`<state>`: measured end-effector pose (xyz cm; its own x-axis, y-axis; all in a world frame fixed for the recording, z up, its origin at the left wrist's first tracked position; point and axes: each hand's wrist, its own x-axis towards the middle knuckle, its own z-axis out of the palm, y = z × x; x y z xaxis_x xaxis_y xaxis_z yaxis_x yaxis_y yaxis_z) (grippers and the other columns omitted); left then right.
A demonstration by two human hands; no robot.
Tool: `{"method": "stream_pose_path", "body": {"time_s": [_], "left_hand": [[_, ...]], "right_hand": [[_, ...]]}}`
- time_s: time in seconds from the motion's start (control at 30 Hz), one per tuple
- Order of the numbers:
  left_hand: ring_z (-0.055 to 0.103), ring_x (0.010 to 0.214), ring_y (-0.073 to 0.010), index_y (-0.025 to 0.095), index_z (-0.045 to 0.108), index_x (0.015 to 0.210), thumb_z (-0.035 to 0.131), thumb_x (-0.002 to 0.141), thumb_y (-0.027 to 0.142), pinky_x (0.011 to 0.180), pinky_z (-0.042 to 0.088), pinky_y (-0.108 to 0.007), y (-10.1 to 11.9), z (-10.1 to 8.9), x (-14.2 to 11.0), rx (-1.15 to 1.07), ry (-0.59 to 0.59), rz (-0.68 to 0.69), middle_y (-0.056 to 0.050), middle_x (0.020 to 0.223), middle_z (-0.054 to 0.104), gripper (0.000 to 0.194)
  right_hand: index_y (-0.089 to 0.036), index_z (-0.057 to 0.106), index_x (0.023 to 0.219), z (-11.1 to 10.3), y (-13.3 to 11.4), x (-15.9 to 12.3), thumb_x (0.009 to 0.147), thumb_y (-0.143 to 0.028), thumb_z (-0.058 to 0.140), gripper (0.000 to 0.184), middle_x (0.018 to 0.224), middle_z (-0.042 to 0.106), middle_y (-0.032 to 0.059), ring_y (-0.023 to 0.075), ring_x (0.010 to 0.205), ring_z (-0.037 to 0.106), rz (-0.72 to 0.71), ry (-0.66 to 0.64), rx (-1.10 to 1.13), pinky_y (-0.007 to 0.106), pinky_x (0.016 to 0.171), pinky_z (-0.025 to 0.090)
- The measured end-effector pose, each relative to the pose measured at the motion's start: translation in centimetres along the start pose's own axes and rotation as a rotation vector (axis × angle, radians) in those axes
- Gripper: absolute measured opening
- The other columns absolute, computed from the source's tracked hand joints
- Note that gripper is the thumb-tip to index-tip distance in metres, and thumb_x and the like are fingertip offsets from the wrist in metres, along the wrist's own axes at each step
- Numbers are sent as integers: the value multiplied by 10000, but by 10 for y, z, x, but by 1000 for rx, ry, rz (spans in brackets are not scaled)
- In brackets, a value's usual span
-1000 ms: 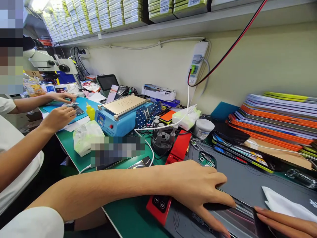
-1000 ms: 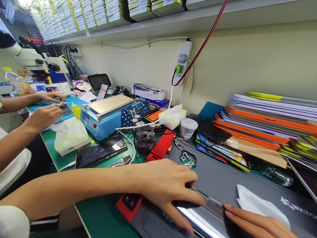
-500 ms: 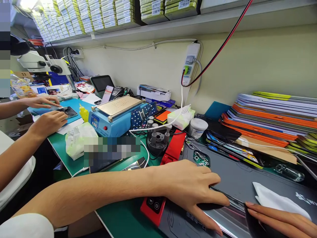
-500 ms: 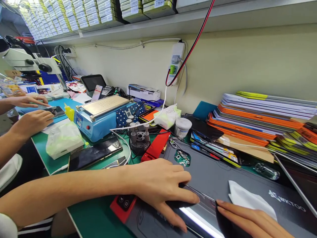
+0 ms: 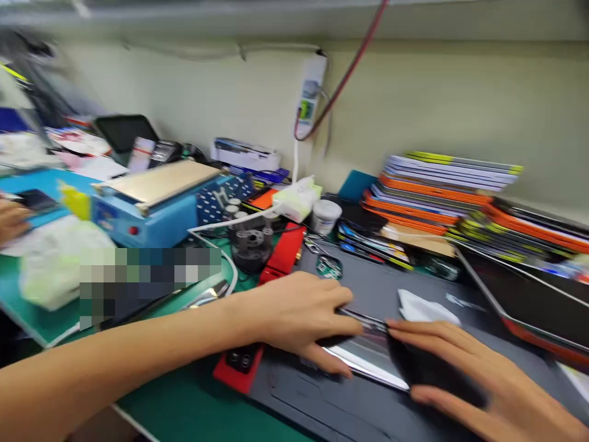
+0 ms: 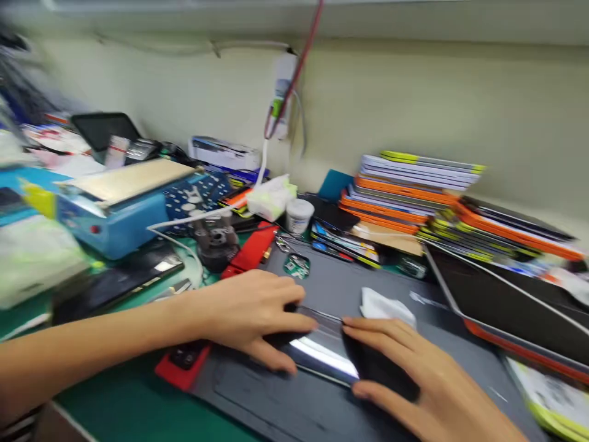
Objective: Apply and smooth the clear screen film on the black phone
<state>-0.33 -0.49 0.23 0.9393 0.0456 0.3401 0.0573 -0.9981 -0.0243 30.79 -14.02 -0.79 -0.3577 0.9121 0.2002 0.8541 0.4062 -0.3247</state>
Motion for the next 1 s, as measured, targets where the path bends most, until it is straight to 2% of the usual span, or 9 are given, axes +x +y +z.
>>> {"method": "stream_pose_path", "body": {"time_s": [0.13,0.23,0.3,0.43,0.53,0.63,0.73,0.87,1.0], "left_hand": [[595,890,-231,233,675,1274,613,989,657,696,449,-364,2,-2,-3,-1,-62,-3,-52,1027,601,515],[594,878,-232,241,655,1323,627,990,635,705,461,-368,4,-2,-4,-10,-83,-12,-51,1043,597,517],[592,866,-230,249,652,1334,626,992,629,694,468,-370,5,-2,-4,-5,-90,-15,-46,1043,594,513],[602,859,-229,240,654,1344,628,994,617,697,494,-374,7,-3,-3,3,-95,-13,-45,1040,595,515],[619,861,-231,253,643,1367,602,1008,618,713,517,-378,6,-3,-2,-16,-116,-33,-47,1056,596,513],[635,872,-238,278,624,1401,562,1025,626,734,535,-392,6,-3,-2,-29,-160,-63,-55,1100,597,516],[647,906,-244,300,604,1433,561,1026,627,741,540,-392,6,-3,-2,-49,-178,-85,-58,1128,596,524],[653,946,-245,311,607,1436,571,1021,631,744,538,-381,6,-3,-3,-75,-181,-103,-61,1145,597,525],[653,955,-247,310,609,1440,565,1021,637,771,543,-388,5,-2,-3,-76,-182,-103,-65,1152,595,533]], "right_hand": [[-495,599,1454,-23,-23,7,1041,-573,657,424,1474,612,-62,261,1377,573,160,-165,177,436,1170,509],[-482,617,1418,-24,-18,5,1136,-466,503,305,1389,663,-93,169,1275,629,241,-34,259,314,1120,502],[-438,614,1405,-20,-11,3,1157,-400,453,299,1379,659,-91,139,1232,636,233,97,146,276,1069,500],[-327,610,1384,-9,1,2,1148,-362,470,276,1411,618,-26,197,1264,583,147,168,-148,373,1072,451],[-303,655,1328,-6,3,3,1138,-357,501,251,1373,625,-6,232,1216,581,109,143,-218,424,1037,424],[-274,665,1301,-7,2,2,1137,-334,495,244,1332,641,18,251,1202,575,109,209,-283,450,1022,388],[-231,659,1295,-8,4,1,1132,-346,500,256,1315,645,53,273,1214,566,143,287,-320,471,1044,361],[-217,666,1276,-2,11,0,1116,-363,524,259,1295,662,42,271,1185,589,150,231,-305,459,1025,386],[-224,673,1084,1,11,0,1107,-307,519,176,1145,691,5,231,1079,614,157,216,-264,411,959,432]]}}
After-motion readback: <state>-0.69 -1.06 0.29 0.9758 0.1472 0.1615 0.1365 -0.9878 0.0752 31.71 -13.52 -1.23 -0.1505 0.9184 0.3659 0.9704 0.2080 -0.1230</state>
